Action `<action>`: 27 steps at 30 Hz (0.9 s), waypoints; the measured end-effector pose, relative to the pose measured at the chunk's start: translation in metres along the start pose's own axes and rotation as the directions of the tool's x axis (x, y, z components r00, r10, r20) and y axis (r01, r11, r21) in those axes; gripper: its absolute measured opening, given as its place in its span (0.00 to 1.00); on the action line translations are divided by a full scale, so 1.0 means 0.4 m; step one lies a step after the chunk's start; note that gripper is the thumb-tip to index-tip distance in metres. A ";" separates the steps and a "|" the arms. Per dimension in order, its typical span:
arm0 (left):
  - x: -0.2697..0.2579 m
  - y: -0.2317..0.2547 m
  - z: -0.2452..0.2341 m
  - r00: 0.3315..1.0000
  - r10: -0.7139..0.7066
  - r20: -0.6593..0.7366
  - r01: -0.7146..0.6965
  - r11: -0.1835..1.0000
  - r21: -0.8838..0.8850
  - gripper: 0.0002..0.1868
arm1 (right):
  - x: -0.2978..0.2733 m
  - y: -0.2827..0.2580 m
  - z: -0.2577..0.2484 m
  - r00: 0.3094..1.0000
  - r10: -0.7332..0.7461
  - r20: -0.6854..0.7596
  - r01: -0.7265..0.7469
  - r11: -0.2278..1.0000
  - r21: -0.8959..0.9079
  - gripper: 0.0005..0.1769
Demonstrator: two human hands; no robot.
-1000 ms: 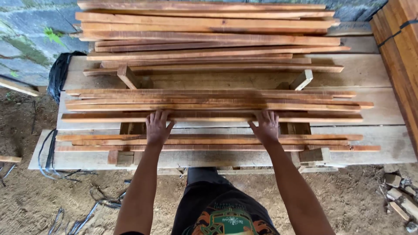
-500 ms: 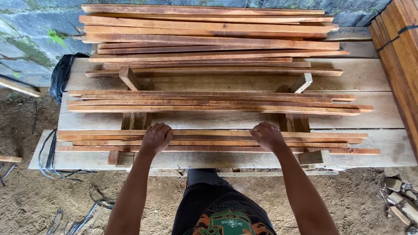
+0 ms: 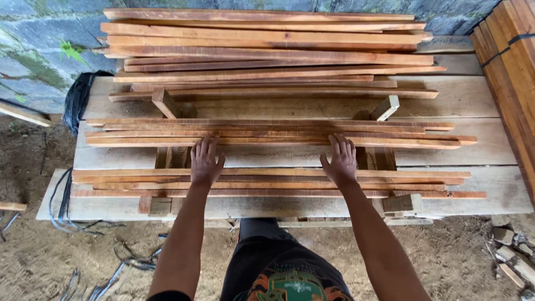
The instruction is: Arrange and sort wooden planks from a pile onto a wooden support frame.
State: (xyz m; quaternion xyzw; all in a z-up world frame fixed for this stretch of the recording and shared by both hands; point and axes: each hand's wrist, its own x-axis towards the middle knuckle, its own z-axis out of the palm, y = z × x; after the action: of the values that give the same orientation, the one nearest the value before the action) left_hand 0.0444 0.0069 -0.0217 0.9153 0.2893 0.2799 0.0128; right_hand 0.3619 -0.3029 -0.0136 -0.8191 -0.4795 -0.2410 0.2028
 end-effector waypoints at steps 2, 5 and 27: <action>-0.008 -0.011 0.016 0.998 -0.031 0.063 0.032 0.999 -0.017 0.32 | -0.007 0.013 0.023 1.000 0.017 0.023 -0.017 1.000 0.009 0.39; 0.025 -0.013 0.021 0.990 -0.081 0.119 0.085 0.996 -0.026 0.32 | 0.012 0.032 0.048 0.998 0.052 0.043 -0.052 0.999 0.001 0.39; -0.040 -0.038 0.010 0.988 -0.018 0.155 0.021 1.000 -0.017 0.14 | -0.069 0.085 0.071 0.995 -0.096 0.024 0.093 0.990 0.105 0.10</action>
State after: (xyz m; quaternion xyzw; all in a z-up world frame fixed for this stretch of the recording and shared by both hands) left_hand 0.0277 0.0115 -0.0358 0.9312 0.2938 0.2107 0.0466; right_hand 0.3860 -0.3213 -0.0562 -0.7872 -0.5326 -0.2131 0.2263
